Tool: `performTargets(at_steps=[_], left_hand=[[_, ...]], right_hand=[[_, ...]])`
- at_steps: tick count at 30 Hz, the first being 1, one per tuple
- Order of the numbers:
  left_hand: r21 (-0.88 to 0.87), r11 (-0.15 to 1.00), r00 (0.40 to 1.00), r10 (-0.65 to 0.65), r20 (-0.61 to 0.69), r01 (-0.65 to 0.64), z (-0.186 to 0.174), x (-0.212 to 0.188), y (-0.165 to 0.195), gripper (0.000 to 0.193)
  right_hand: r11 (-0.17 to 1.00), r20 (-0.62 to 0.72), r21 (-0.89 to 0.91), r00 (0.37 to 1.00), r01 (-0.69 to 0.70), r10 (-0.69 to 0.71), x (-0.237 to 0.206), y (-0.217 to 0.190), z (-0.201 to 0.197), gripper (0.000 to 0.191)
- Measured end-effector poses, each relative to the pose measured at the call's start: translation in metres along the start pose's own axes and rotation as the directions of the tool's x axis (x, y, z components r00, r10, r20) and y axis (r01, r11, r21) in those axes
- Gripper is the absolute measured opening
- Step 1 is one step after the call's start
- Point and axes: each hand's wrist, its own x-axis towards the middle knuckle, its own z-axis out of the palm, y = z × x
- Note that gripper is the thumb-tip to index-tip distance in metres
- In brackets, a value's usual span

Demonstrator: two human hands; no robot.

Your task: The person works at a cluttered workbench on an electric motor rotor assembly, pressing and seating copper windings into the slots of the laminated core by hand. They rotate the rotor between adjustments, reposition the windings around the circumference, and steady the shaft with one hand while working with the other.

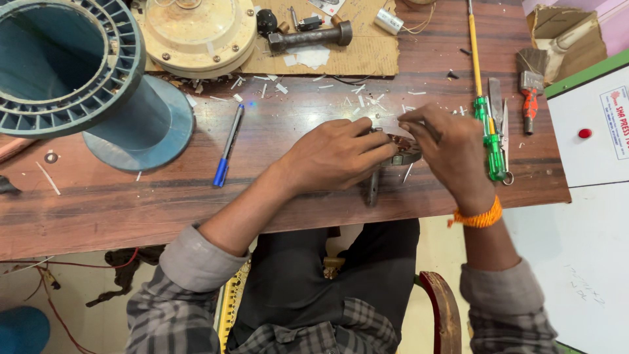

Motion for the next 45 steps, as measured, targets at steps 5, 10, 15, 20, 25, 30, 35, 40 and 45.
performTargets(at_steps=[5,10,15,20,25,30,35,40,45], left_hand=[[-0.226,0.924,0.949,-0.283,0.141,0.309,0.004,-0.006,-0.008,0.037],[-0.806,0.313,0.703,-0.690,0.171,0.503,0.030,0.002,-0.017,0.055],[-0.825,-0.071,0.561,-0.700,0.442,0.561,0.053,0.010,-0.014,0.097],[-0.834,0.179,0.745,-0.571,0.344,0.522,0.033,0.005,-0.022,0.087],[-0.709,0.613,0.930,-0.322,0.179,0.349,0.005,-0.002,-0.032,0.065],[-0.655,0.671,0.934,-0.309,0.178,0.347,0.002,0.001,-0.028,0.044],[-0.648,0.680,0.937,-0.295,0.185,0.342,-0.012,0.003,-0.021,0.042],[-0.306,0.913,0.963,-0.247,0.110,0.269,-0.004,0.009,0.004,0.062],[-0.097,0.992,0.997,-0.079,0.021,0.080,0.008,0.004,-0.002,0.060]], right_hand=[[0.988,0.071,-0.126,0.994,0.091,-0.083,0.020,0.009,0.006,0.017],[0.971,0.044,-0.194,0.990,0.136,-0.130,0.027,0.002,0.006,0.023],[0.974,0.074,-0.203,0.993,0.103,-0.089,0.031,-0.006,0.005,0.022],[0.987,0.104,-0.157,0.994,0.035,-0.018,0.018,-0.029,-0.012,0.022],[1.000,0.165,-0.022,0.986,-0.005,0.009,-0.012,-0.063,-0.017,0.022],[0.994,0.105,0.041,0.989,-0.104,0.099,-0.040,-0.067,0.005,0.019],[0.983,-0.048,0.146,0.991,-0.115,0.123,-0.069,-0.057,0.043,0.010],[0.885,-0.086,0.288,0.911,-0.365,0.404,-0.105,-0.046,0.070,0.010],[0.668,-0.022,0.499,0.762,-0.553,0.647,-0.126,-0.031,0.053,0.004]])
